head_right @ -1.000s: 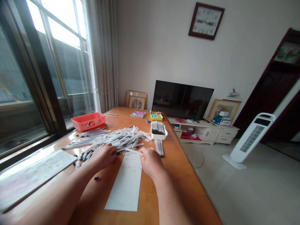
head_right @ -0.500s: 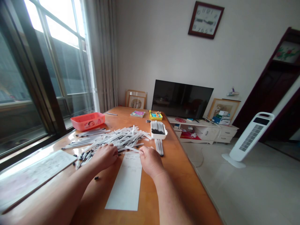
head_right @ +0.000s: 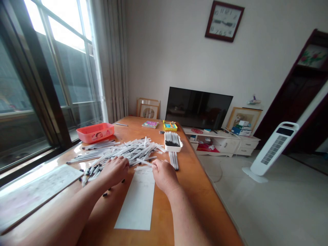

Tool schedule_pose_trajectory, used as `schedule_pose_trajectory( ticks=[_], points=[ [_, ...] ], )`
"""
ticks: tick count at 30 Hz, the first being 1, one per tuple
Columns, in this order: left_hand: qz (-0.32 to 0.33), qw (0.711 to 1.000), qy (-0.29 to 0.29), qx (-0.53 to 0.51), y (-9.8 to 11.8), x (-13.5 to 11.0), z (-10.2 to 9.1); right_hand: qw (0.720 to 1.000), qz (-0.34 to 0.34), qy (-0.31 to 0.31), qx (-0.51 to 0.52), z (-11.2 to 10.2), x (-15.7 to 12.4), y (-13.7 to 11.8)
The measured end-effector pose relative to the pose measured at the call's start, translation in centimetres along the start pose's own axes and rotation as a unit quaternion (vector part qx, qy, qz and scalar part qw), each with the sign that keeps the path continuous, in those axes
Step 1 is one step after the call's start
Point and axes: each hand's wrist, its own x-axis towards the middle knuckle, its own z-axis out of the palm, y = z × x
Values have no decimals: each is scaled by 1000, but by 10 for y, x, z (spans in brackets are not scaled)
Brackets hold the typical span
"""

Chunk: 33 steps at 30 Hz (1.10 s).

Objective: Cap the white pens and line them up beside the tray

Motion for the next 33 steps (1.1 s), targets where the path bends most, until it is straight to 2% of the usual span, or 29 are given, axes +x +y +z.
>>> schedule_pose_trajectory(
  ticks=[4,7,9,13,15,18,23,29,33],
  points=[
    [-7,996,57,-75,-5,4,-8,1000,8,-1,2,-1,-1,-1],
    [-24,970,126,-205,-8,7,-13,999,17,-18,26,1,-1,-2],
    [-56,926,158,-337,-8,8,-15,998,20,-34,48,3,-2,-2],
    [-97,781,150,-598,-7,8,-19,993,13,-78,85,7,-5,-6],
    [-114,722,143,-667,-8,8,-21,990,6,-97,103,8,-6,-8],
    [-134,672,142,-715,-11,8,-23,985,-3,-119,126,9,-8,-10],
    [-142,646,156,-734,-14,11,-20,977,2,-145,155,12,-7,-10],
    [-145,633,154,-745,-14,11,-20,972,0,-159,173,14,-7,-10],
    [-134,638,147,-744,-11,9,-22,969,5,-165,181,13,-7,-13]
  ],
)
